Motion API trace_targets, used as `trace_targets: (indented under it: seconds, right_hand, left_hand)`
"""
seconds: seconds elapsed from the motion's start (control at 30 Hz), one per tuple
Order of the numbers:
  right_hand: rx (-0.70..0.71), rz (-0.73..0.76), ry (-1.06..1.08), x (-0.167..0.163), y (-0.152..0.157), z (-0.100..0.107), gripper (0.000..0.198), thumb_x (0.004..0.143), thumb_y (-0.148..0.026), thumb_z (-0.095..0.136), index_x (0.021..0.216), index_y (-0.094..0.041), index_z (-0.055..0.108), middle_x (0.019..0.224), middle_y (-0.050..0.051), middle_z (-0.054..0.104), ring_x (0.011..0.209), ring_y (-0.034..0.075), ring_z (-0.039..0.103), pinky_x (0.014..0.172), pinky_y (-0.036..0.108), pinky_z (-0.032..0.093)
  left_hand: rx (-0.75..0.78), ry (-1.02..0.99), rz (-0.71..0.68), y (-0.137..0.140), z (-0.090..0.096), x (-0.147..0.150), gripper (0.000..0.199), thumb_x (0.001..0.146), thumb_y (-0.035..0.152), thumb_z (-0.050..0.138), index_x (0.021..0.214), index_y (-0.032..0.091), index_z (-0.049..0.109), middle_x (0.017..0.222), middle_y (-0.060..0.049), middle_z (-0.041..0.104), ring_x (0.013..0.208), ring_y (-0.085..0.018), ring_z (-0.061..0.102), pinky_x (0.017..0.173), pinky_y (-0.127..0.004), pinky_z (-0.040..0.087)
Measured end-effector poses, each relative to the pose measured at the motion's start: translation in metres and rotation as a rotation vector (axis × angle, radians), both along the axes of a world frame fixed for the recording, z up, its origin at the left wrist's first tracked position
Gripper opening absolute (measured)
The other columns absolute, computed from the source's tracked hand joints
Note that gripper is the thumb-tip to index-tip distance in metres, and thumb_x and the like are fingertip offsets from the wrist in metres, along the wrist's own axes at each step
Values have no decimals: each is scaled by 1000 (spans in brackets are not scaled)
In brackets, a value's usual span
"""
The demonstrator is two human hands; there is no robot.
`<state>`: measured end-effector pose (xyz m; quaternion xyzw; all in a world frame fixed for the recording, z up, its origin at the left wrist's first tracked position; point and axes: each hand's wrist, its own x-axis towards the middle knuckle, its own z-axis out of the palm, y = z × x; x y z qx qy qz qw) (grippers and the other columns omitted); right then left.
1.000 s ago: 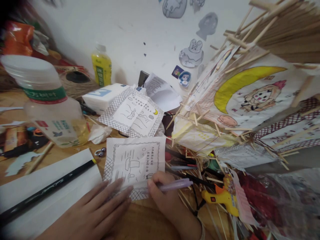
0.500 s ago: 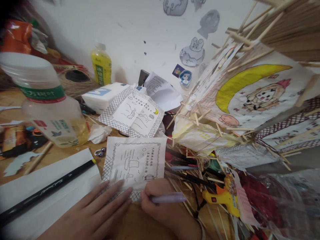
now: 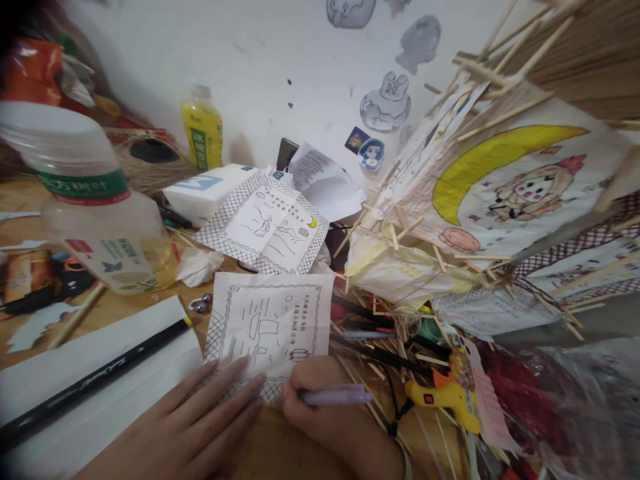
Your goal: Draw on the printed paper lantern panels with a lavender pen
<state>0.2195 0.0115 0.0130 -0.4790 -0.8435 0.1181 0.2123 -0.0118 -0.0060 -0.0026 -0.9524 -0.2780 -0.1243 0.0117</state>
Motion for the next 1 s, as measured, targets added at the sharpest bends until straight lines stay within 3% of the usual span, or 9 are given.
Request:
trace_targets:
  seconds: [0.7, 1.0]
  right_hand:
    - [-14, -166, 60, 0, 3, -2, 28, 81, -19, 45, 55, -21, 33, 51, -4, 41, 51, 12, 43, 50, 25, 26]
    - [-111, -256, 118, 1, 3, -3, 28, 80, -21, 45, 55, -21, 33, 51, -4, 40, 51, 12, 42, 50, 25, 27]
  left_hand:
    - [-50, -16, -18, 1, 2, -2, 56, 81, 25, 59, 136, 22, 50, 145, -5, 45, 131, -32, 42, 109, -47, 34]
    - [-39, -29, -32, 1, 3, -5, 58, 80, 22, 59, 137, 20, 48, 145, -5, 47, 131, -31, 43, 109, -46, 33]
